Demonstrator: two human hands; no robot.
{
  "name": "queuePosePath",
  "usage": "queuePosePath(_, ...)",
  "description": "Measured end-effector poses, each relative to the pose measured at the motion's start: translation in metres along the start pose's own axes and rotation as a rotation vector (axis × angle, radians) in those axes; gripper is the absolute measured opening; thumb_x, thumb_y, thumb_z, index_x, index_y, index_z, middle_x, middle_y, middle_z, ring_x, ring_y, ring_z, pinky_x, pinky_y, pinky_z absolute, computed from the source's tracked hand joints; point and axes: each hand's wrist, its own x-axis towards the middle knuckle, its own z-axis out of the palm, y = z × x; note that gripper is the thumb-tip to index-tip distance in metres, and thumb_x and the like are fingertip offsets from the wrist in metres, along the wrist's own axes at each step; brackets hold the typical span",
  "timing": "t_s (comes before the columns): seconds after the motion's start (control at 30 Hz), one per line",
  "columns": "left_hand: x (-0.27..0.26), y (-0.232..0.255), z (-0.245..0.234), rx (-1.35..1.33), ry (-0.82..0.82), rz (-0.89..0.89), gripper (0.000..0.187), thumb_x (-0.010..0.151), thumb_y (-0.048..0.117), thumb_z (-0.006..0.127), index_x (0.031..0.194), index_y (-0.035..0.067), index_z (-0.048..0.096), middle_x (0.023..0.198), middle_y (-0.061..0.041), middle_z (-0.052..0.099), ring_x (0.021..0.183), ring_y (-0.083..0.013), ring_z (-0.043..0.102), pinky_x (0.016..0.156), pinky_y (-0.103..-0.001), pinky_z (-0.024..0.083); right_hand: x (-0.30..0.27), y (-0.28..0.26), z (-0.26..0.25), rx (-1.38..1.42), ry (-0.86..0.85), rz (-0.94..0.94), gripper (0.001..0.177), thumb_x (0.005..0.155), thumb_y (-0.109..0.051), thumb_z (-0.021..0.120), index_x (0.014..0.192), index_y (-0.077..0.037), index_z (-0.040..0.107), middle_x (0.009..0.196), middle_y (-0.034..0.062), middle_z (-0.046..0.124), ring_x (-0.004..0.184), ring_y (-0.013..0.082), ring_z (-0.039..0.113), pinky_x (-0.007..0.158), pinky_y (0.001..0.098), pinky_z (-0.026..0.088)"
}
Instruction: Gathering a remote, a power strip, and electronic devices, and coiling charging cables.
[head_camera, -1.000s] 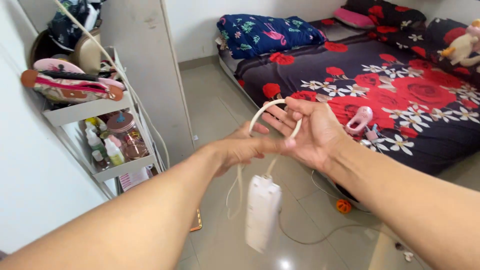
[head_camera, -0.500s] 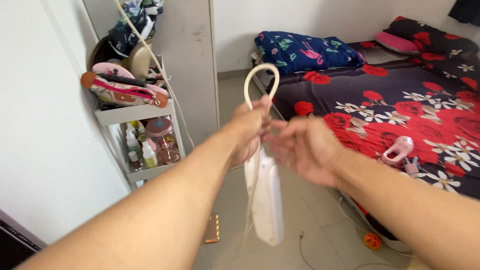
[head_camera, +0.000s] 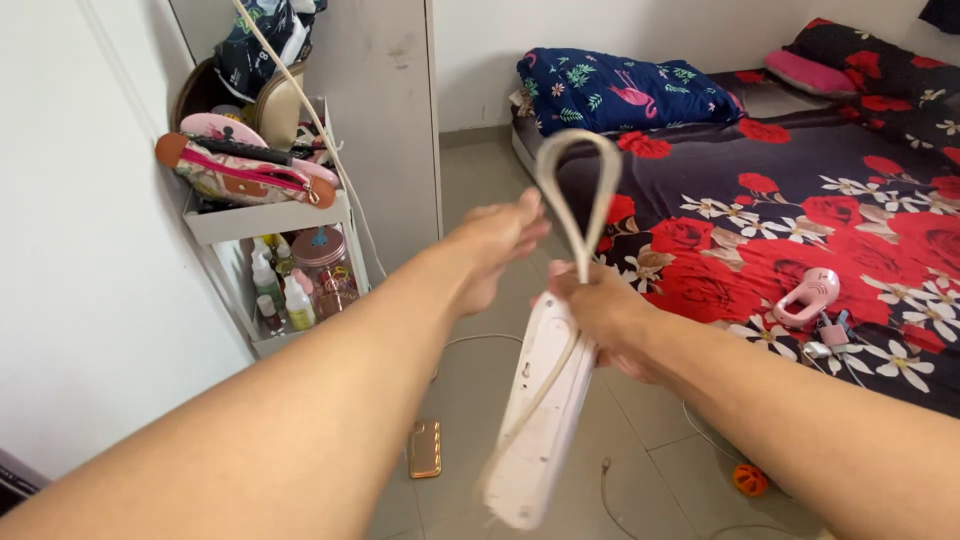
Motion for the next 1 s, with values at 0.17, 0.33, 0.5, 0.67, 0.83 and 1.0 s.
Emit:
queuePosePath(0.17,-0.071,0.006,-0.002,0.159,0.02,-0.404,0.072,0.096,0.071,0.039,0.155,0.028,0.038,0.164,-0.003,0.031,0.155,-0.0331,0.016,0.12,-0.062,0.019,0.004,-0.005,-0.013,0.217,0.229,0.128,0.042,0.106,-0.046,0.039,0.13,-0.013,0.05,0.11,0.0141,0.066,0.096,0.032,0.072,0.086,0.0605,0.062)
queuePosePath(0.33,-0.055,-0.045,-0.027,0.336,0.289,-0.312,0.084,0.087,0.08,0.043,0.142,0.019,0.063,0.154,-0.01,0.058,0.144,-0.0277,0.049,0.116,-0.054,0.037,0.026,0.003,-0.035,0.707,0.328,0.285,0.056,0.106,-0.055,0.041,0.128,-0.006,0.053,0.117,0.0213,0.069,0.102,0.0391,0.073,0.084,0.0636,0.059)
queuePosePath(0.5,-0.054,-0.032,-0.048,-0.281,0.525,-0.261,0.071,0.097,0.06,0.043,0.154,0.019,0.035,0.155,-0.015,0.049,0.136,-0.0332,0.055,0.103,-0.058,0.05,0.037,0.002,-0.047,1.156,0.396,0.48,0.056,0.111,-0.043,0.034,0.127,0.001,0.065,0.115,0.0236,0.076,0.099,0.0428,0.077,0.075,0.0581,0.059)
queuePosePath(0.67,-0.043,-0.047,-0.036,-0.292,0.365,-0.346,0.07,0.094,0.035,0.043,0.16,0.03,0.019,0.161,-0.005,0.041,0.142,-0.0316,0.047,0.105,-0.057,0.045,0.028,-0.029,-0.034,1.177,0.379,0.454,0.059,0.109,-0.045,0.037,0.13,0.005,0.061,0.12,0.0265,0.073,0.101,0.0444,0.076,0.078,0.0582,0.059)
queuePosePath(0.83,-0.062,-0.006,-0.028,-0.081,0.441,-0.308,0.106,0.077,0.011,0.066,0.158,0.038,0.002,0.157,-0.003,0.041,0.141,-0.029,0.046,0.106,-0.051,0.047,0.043,-0.06,-0.025,1.052,0.275,0.465,0.061,0.111,-0.036,0.029,0.127,0.01,0.065,0.118,0.03,0.073,0.099,0.0452,0.078,0.075,0.0563,0.06)
queuePosePath(1.0,-0.037,-0.01,-0.073,-0.207,0.481,-0.155,0.085,0.071,0.009,0.065,0.148,0.031,0.037,0.156,-0.002,0.045,0.14,-0.0236,0.042,0.099,-0.053,0.048,0.069,-0.096,-0.004,1.018,0.171,0.414,0.062,0.111,-0.037,0.028,0.129,0.012,0.062,0.117,0.0306,0.073,0.1,0.0458,0.077,0.075,0.0552,0.06)
